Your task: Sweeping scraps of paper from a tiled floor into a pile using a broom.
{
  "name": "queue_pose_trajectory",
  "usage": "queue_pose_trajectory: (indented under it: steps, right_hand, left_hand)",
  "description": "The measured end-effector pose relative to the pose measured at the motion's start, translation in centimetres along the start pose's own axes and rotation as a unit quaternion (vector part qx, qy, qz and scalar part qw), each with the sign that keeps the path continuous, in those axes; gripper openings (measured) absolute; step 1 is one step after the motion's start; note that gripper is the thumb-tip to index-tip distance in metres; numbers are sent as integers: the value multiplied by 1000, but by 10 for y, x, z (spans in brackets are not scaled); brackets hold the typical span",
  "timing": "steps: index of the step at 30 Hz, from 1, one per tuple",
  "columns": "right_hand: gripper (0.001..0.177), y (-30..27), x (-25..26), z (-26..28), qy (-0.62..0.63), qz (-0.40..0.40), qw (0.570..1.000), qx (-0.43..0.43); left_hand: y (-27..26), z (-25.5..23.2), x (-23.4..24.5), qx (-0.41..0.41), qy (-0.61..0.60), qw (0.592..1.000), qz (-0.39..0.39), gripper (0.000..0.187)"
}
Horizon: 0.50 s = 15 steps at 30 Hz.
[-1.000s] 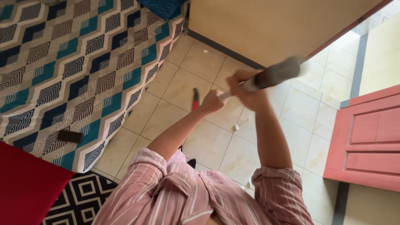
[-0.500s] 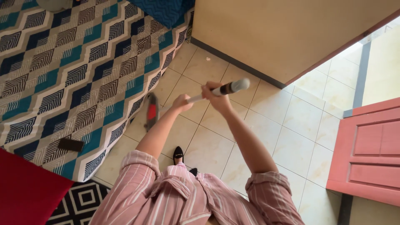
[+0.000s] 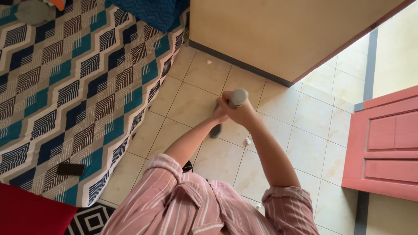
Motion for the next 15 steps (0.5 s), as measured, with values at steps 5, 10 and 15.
queue_pose_trajectory:
  steps: [5,10,15]
  right_hand:
    - [26,3,37,33,-26,-17,999,13]
    - [29,3,83,51,62,-66,995,31]
    - [30,27,79,29,237,-109,964,48]
  left_hand:
    - [18,-26,-16,0,-42,997,65,21]
    - [17,-65,1,125,136,982,44,19]
    - [14,-61,59,103,273,956,17,23]
Point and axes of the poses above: each hand's wrist, its own y-axis towards the middle knuckle, its own x-axis out of the back of the hand, z = x × y, the point moved 5 cm from there along y, towards the middle knuckle, and after that the axes turned 11 degrees about -y, right-handed, at the moved point
